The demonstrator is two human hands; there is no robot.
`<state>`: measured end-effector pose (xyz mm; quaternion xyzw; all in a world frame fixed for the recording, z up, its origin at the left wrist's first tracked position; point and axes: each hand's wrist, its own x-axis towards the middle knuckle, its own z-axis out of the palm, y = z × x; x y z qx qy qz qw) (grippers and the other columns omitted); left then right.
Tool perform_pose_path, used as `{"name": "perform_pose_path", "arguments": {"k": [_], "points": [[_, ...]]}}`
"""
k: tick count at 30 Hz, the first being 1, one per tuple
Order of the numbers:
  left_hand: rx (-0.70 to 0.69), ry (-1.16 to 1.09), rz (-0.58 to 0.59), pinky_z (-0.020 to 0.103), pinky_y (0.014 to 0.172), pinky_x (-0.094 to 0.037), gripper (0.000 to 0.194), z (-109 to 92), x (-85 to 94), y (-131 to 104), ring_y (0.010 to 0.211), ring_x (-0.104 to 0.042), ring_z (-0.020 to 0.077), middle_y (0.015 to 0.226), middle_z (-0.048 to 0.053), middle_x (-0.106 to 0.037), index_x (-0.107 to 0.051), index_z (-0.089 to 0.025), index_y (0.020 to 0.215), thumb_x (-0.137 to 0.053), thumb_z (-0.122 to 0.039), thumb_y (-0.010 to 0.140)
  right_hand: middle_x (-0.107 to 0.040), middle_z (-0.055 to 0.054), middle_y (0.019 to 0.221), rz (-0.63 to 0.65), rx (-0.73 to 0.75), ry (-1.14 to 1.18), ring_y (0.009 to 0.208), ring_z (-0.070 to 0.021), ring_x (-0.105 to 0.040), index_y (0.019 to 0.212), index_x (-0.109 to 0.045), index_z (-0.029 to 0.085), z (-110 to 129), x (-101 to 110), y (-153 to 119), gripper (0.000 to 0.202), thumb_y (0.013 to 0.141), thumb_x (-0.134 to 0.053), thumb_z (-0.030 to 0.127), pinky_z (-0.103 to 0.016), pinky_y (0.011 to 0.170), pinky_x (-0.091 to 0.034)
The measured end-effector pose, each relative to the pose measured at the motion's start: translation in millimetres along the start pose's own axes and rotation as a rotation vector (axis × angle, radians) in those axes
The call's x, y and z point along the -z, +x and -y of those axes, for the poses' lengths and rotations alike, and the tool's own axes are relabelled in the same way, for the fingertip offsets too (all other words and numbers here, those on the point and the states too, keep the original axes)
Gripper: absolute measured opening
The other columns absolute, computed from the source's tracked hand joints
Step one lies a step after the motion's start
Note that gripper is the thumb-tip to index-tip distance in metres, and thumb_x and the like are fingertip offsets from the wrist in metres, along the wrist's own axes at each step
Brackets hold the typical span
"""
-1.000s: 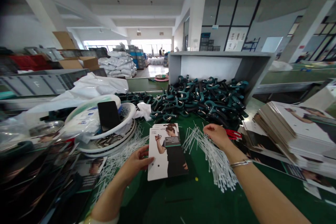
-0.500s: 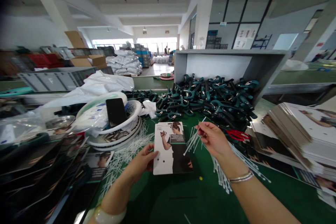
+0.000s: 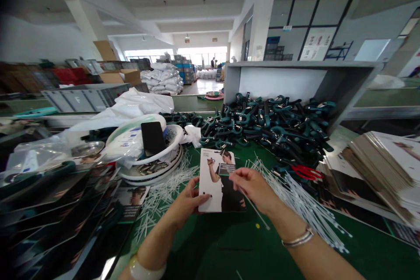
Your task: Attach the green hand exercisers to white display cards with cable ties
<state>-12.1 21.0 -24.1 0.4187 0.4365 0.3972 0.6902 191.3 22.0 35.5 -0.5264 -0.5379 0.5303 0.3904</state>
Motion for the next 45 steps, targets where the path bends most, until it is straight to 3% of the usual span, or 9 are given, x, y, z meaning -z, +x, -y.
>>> {"name": "perform_pose_path", "arguments": {"k": [3,6,11,24,29,32,35,41,45], "points": [[-0.031,-0.027,0.017,0.024,0.049,-0.046,0.069,-0.9,-0.5,-0.1,0.066,-0.062,0.0172,0.089,0.005,-0.064,-0.035,-0.021,0.118,-0.073,-0.034,0.063,-0.057,0.002,0.054,0.210,-0.018,-0.398,0.051,-0.0087,-0.049,0.071,-0.062,0.014,-2.0,-9.5,-6.2,0.022,0.074,-0.059,0.035,-0.019,0.049,-0.036],[-0.039,0.011,0.036,0.023,0.047,-0.046,0.065,-1.5,-2.0,-1.4,0.064,-0.061,0.0157,0.091,0.005,-0.063,-0.035,-0.023,0.119,-0.070,-0.039,0.067,-0.058,0.001,0.052,0.269,-0.030,-0.563,0.049,-0.0098,-0.050,0.067,-0.061,0.014,-7.3,-18.1,-3.4,0.020,0.074,-0.055,0.031,-0.020,0.047,-0.036],[-0.079,0.095,0.015,0.020,0.043,-0.045,0.063,-2.9,-6.3,-4.5,0.060,-0.059,0.0129,0.100,0.007,-0.060,-0.035,-0.024,0.119,-0.068,-0.040,0.068,-0.060,0.001,0.051,0.243,0.011,-0.679,0.048,-0.0105,-0.052,0.062,-0.062,0.015,-8.8,-25.8,7.1,0.016,0.070,-0.053,0.024,-0.019,0.046,-0.035],[-0.163,0.182,-0.031,0.017,0.038,-0.042,0.059,-9.0,-13.7,-10.2,0.051,-0.057,0.0091,0.099,0.006,-0.061,-0.040,-0.023,0.116,-0.070,-0.036,0.067,-0.062,0.000,0.055,0.194,0.126,-0.965,0.052,-0.0119,-0.053,0.057,-0.064,0.016,18.3,-31.3,7.7,0.017,0.065,-0.050,0.018,-0.021,0.047,-0.031],[-0.018,-0.097,0.063,0.020,0.048,-0.047,0.044,-7.4,-10.4,-10.5,0.055,-0.057,0.0100,0.074,0.001,-0.060,-0.051,-0.020,0.105,-0.059,-0.050,0.075,-0.059,0.001,0.054,0.238,0.173,-0.880,0.052,-0.0108,-0.050,0.063,-0.064,0.015,18.6,-29.3,8.5,0.017,0.073,-0.051,0.022,-0.020,0.047,-0.032],[0.108,-0.210,0.090,0.019,0.048,-0.046,0.036,1.3,-10.5,-5.2,0.055,-0.057,0.0100,0.070,0.002,-0.060,-0.057,-0.016,0.093,-0.064,-0.043,0.071,-0.057,0.002,0.055,0.327,0.175,-0.860,0.052,-0.0103,-0.048,0.065,-0.064,0.015,12.5,-25.1,11.8,0.019,0.076,-0.051,0.025,-0.020,0.048,-0.032],[0.146,-0.135,0.012,0.018,0.046,-0.043,0.034,11.0,-17.0,-0.1,0.049,-0.053,0.0074,0.067,0.002,-0.061,-0.058,-0.014,0.086,-0.073,-0.032,0.061,-0.060,0.000,0.060,0.375,0.191,-0.921,0.056,-0.0107,-0.050,0.065,-0.064,0.015,8.8,-23.4,15.0,0.019,0.077,-0.051,0.024,-0.020,0.050,-0.033],[0.079,-0.111,-0.185,0.019,0.045,-0.041,0.038,7.5,-21.4,1.6,0.045,-0.050,0.0071,0.056,-0.005,-0.053,-0.053,-0.016,0.087,-0.073,-0.027,0.056,-0.066,-0.005,0.072,0.267,0.247,-1.200,0.063,-0.0173,-0.057,0.079,-0.067,0.018,17.5,-14.1,0.3,0.021,0.079,-0.053,0.034,-0.026,0.055,-0.037],[-0.027,-0.134,-0.286,0.018,0.045,-0.041,0.039,-5.9,-18.0,-1.4,0.046,-0.048,0.0065,0.055,-0.007,-0.049,-0.051,-0.017,0.092,-0.069,-0.028,0.059,-0.064,-0.013,0.108,0.060,0.524,-1.249,0.097,-0.0283,-0.057,0.110,-0.061,0.018,6.5,-14.8,-27.2,0.041,0.077,-0.058,0.041,-0.041,0.082,-0.042]]}}
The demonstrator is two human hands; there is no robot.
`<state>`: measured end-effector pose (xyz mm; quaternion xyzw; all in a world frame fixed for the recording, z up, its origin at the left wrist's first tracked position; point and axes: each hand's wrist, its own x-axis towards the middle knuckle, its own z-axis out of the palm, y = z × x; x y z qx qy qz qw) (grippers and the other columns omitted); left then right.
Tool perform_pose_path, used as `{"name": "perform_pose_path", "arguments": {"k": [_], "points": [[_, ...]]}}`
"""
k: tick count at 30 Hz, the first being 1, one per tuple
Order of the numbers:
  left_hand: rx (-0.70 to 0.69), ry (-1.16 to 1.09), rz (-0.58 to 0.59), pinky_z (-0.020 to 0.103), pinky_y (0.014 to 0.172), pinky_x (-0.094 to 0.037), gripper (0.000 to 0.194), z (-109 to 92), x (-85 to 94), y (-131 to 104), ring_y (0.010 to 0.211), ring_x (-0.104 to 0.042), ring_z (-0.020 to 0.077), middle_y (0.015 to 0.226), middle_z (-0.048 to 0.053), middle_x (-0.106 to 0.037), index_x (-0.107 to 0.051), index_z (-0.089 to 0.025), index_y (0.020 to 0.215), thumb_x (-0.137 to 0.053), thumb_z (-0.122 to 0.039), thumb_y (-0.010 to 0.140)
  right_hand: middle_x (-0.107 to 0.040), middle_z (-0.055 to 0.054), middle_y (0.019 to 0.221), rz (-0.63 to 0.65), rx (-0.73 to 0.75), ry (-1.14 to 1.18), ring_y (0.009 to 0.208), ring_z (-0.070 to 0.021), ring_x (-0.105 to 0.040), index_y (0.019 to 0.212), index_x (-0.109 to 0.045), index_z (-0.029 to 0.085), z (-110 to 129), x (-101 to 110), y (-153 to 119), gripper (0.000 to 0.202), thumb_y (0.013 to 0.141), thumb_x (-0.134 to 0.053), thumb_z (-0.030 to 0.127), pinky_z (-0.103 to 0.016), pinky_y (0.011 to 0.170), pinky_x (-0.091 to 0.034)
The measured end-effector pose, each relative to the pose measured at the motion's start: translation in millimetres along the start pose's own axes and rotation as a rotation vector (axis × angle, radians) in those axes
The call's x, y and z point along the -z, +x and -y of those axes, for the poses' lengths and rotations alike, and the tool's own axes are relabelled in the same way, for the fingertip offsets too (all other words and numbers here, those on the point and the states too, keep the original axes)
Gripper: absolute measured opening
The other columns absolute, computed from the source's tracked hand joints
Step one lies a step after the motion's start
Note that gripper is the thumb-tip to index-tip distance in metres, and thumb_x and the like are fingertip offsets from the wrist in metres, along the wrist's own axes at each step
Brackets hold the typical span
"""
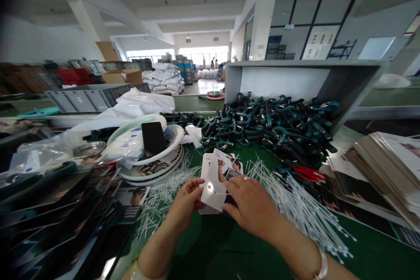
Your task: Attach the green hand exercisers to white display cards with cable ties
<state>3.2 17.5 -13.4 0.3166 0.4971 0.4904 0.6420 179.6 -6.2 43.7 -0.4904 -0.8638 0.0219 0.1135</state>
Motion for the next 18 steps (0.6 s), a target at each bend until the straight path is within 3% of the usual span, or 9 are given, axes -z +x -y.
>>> {"name": "perform_pose_path", "arguments": {"k": [3,7,10,15,18], "points": [[-0.039,-0.066,0.008,0.020,0.048,-0.044,0.040,-6.2,-4.6,-6.9,0.046,-0.047,0.0056,0.058,-0.007,-0.051,-0.051,-0.017,0.092,-0.070,-0.030,0.059,-0.059,-0.015,0.119,-0.168,0.062,-0.030,0.107,-0.0316,-0.052,0.119,-0.056,0.016,12.9,-21.7,-15.5,0.055,0.075,-0.061,0.047,-0.049,0.093,-0.035],[-0.113,-0.183,0.049,0.020,0.052,-0.047,0.040,-13.6,-13.2,-23.0,0.057,-0.058,0.0094,0.065,-0.004,-0.056,-0.053,-0.016,0.089,-0.074,-0.033,0.059,-0.064,-0.011,0.111,-0.434,-0.062,-0.109,0.101,-0.0271,-0.056,0.113,-0.059,0.018,17.6,-47.8,-18.9,0.033,0.084,-0.052,0.030,-0.048,0.092,-0.034],[-0.194,-0.246,0.031,0.019,0.058,-0.049,0.036,-20.4,-17.3,-32.5,0.066,-0.063,0.0113,0.068,-0.002,-0.060,-0.055,-0.016,0.088,-0.074,-0.032,0.062,-0.065,-0.011,0.105,-0.599,-0.067,-0.094,0.098,-0.0250,-0.056,0.108,-0.060,0.016,9.4,-51.5,-16.2,0.027,0.086,-0.048,0.025,-0.045,0.090,-0.037],[-0.223,-0.283,0.096,0.019,0.061,-0.050,0.034,-21.2,-27.0,-29.8,0.068,-0.062,0.0101,0.072,0.000,-0.061,-0.060,-0.015,0.086,-0.074,-0.038,0.065,-0.062,-0.012,0.104,-0.615,-0.069,0.007,0.096,-0.0250,-0.055,0.115,-0.055,0.014,-3.1,-44.3,-14.7,0.032,0.087,-0.045,0.026,-0.042,0.082,-0.044],[-0.351,-0.222,0.189,0.020,0.061,-0.051,0.028,-16.6,-37.0,-19.9,0.072,-0.060,0.0102,0.079,0.001,-0.061,-0.062,-0.016,0.079,-0.071,-0.040,0.068,-0.060,-0.011,0.104,-0.626,-0.100,0.140,0.098,-0.0230,-0.054,0.113,-0.057,0.018,-7.7,-39.7,-15.8,0.029,0.089,-0.045,0.028,-0.039,0.081,-0.046]]}}
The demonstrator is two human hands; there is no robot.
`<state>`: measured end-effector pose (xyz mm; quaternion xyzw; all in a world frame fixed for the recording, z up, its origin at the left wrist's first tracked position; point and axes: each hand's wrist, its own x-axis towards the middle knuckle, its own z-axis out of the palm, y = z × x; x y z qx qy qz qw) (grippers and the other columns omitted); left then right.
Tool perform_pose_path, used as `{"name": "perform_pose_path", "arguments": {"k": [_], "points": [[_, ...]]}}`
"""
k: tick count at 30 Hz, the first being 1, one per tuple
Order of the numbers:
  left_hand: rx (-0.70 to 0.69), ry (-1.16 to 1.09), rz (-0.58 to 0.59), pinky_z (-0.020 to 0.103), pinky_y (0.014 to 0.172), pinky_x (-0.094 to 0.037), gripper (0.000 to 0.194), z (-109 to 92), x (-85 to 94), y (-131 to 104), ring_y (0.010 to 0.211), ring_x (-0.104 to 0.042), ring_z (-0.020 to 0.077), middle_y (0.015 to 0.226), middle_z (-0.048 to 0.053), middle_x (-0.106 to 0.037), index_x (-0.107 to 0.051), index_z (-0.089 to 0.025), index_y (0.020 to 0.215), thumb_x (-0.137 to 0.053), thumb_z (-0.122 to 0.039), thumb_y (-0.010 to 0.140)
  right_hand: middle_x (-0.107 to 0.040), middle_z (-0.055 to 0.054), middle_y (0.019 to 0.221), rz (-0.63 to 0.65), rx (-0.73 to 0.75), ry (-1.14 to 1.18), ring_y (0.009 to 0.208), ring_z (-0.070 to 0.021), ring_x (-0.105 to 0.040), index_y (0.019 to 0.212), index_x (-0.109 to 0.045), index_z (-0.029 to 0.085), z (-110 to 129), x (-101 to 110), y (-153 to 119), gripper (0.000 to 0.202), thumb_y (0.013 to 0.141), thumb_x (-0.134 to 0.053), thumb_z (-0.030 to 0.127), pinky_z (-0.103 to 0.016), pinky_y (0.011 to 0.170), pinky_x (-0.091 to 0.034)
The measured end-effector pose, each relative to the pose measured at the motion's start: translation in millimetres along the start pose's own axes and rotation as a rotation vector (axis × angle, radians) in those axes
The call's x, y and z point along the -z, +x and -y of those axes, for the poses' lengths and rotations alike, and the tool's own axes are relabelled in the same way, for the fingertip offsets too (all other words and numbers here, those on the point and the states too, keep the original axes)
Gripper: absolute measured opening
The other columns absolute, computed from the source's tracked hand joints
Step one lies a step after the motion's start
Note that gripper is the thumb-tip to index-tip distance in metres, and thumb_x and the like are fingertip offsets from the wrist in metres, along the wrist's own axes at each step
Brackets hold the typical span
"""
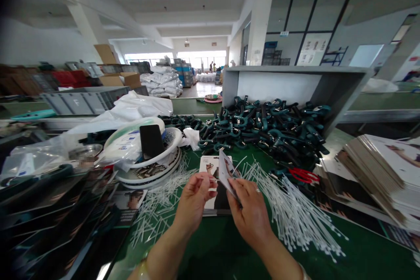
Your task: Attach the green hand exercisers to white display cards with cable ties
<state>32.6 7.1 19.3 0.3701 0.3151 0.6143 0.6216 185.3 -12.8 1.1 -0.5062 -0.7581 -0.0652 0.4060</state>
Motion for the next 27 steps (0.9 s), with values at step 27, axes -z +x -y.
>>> {"name": "perform_pose_path", "arguments": {"k": [27], "points": [[0.166,0.249,0.357,0.017,0.034,-0.023,0.047,22.9,-23.5,36.1,0.037,-0.031,0.0017,0.054,-0.007,-0.046,-0.057,-0.014,0.074,-0.065,-0.059,0.062,-0.058,-0.005,0.104,-0.022,-0.359,0.516,0.099,-0.0188,-0.054,0.102,-0.062,0.025,-26.7,11.4,-3.8,0.023,0.083,-0.056,0.036,-0.029,0.083,-0.048]]}}
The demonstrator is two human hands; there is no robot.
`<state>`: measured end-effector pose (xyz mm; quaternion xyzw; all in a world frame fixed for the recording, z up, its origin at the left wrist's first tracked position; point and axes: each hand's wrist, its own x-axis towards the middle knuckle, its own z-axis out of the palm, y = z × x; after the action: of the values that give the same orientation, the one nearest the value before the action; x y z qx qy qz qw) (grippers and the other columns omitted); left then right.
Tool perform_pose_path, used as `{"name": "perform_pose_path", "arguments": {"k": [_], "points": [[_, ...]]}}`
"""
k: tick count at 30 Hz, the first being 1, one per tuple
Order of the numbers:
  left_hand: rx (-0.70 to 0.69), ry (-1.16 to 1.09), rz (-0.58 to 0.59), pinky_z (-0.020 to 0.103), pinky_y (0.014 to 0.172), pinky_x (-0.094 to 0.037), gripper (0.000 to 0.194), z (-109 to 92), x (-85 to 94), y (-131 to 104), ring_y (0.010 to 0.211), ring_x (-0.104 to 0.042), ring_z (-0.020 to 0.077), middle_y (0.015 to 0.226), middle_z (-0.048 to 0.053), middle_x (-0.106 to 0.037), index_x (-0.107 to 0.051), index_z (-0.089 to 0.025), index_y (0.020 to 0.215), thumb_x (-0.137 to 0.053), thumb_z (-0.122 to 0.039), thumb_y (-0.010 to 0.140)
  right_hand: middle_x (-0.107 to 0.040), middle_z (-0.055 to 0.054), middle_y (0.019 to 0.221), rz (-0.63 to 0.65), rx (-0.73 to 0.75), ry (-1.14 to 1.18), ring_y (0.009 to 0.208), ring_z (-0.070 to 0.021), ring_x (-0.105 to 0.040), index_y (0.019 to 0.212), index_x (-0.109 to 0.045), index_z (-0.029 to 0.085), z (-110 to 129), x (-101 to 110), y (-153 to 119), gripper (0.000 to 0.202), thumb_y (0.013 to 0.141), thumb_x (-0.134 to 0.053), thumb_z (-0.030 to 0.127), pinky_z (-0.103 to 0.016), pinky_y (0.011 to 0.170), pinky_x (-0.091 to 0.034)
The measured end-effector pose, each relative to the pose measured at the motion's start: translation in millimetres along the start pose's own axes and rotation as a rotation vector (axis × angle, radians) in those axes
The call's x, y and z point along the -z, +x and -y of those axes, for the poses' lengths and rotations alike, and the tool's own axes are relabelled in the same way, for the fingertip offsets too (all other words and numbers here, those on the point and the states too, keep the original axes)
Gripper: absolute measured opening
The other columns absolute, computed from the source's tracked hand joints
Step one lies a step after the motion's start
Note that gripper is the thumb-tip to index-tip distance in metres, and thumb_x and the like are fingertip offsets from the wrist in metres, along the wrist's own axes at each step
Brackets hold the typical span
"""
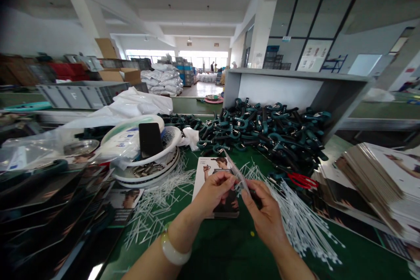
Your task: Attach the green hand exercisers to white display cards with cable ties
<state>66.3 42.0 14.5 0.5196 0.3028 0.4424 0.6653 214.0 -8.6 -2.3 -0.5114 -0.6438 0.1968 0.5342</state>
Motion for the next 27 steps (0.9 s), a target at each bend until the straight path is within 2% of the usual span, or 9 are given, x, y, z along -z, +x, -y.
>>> {"name": "perform_pose_path", "arguments": {"k": [5,9,13,16,18,20,24,27], "points": [[0.003,0.024,-0.044,0.017,0.034,-0.027,0.048,-7.7,5.1,-0.5,0.038,-0.031,0.0017,0.056,-0.006,-0.048,-0.059,-0.013,0.073,-0.067,-0.059,0.060,-0.057,-0.007,0.107,0.036,0.062,-0.061,0.102,-0.0197,-0.053,0.107,-0.061,0.025,-3.5,-1.7,-3.5,0.025,0.084,-0.055,0.033,-0.032,0.085,-0.047],[0.001,-0.106,-0.157,0.016,0.039,-0.037,0.045,-4.0,4.3,-1.3,0.041,-0.042,0.0031,0.060,-0.006,-0.052,-0.053,-0.015,0.076,-0.070,-0.053,0.060,-0.057,-0.006,0.104,0.065,0.143,-0.168,0.098,-0.0188,-0.055,0.112,-0.059,0.026,0.4,-6.0,-5.7,0.027,0.086,-0.052,0.030,-0.032,0.084,-0.048],[-0.097,-0.234,-0.299,0.016,0.044,-0.042,0.044,3.4,2.7,-10.0,0.046,-0.049,0.0033,0.070,-0.006,-0.053,-0.049,-0.019,0.088,-0.072,-0.046,0.062,-0.056,-0.007,0.104,0.096,0.280,-0.313,0.096,-0.0194,-0.056,0.116,-0.056,0.024,3.7,-12.0,-7.7,0.031,0.086,-0.052,0.026,-0.033,0.081,-0.050],[-0.088,-0.191,-0.310,0.019,0.050,-0.046,0.047,2.7,11.7,-21.4,0.050,-0.052,0.0048,0.074,-0.004,-0.055,-0.053,-0.020,0.098,-0.067,-0.050,0.066,-0.056,-0.010,0.103,0.141,0.407,-0.428,0.095,-0.0206,-0.056,0.116,-0.055,0.020,2.3,-15.9,-8.9,0.032,0.085,-0.049,0.021,-0.035,0.080,-0.050],[-0.004,-0.053,-0.272,0.021,0.051,-0.046,0.046,-1.4,25.0,-28.5,0.051,-0.052,0.0064,0.074,-0.002,-0.057,-0.058,-0.017,0.097,-0.066,-0.050,0.066,-0.057,-0.011,0.101,0.207,0.478,-0.502,0.094,-0.0217,-0.056,0.114,-0.056,0.019,1.3,-19.2,-10.2,0.032,0.083,-0.048,0.017,-0.036,0.079,-0.051],[0.059,0.197,-0.211,0.022,0.050,-0.045,0.037,-6.6,41.6,-33.2,0.051,-0.052,0.0079,0.074,0.000,-0.060,-0.064,-0.015,0.090,-0.068,-0.042,0.065,-0.058,-0.011,0.100,0.277,0.526,-0.572,0.094,-0.0229,-0.055,0.112,-0.057,0.017,1.4,-24.2,-12.1,0.034,0.079,-0.048,0.012,-0.037,0.080,-0.050],[0.020,0.723,-0.100,0.024,0.056,-0.045,0.014,-13.5,67.8,-35.3,0.059,-0.057,0.0137,0.069,0.002,-0.065,-0.070,-0.017,0.074,-0.062,-0.026,0.068,-0.059,-0.012,0.100,0.355,0.550,-0.657,0.096,-0.0245,-0.054,0.110,-0.058,0.015,4.8,-38.8,-13.8,0.039,0.074,-0.047,0.007,-0.040,0.083,-0.049],[-0.046,0.898,-0.189,0.028,0.065,-0.046,0.011,-13.3,73.2,-34.6,0.069,-0.060,0.0165,0.077,0.003,-0.065,-0.068,-0.019,0.070,-0.058,-0.022,0.070,-0.060,-0.012,0.101,0.403,0.505,-0.682,0.096,-0.0252,-0.054,0.109,-0.059,0.015,7.9,-50.0,-10.4,0.037,0.074,-0.048,0.008,-0.041,0.082,-0.048]]}}
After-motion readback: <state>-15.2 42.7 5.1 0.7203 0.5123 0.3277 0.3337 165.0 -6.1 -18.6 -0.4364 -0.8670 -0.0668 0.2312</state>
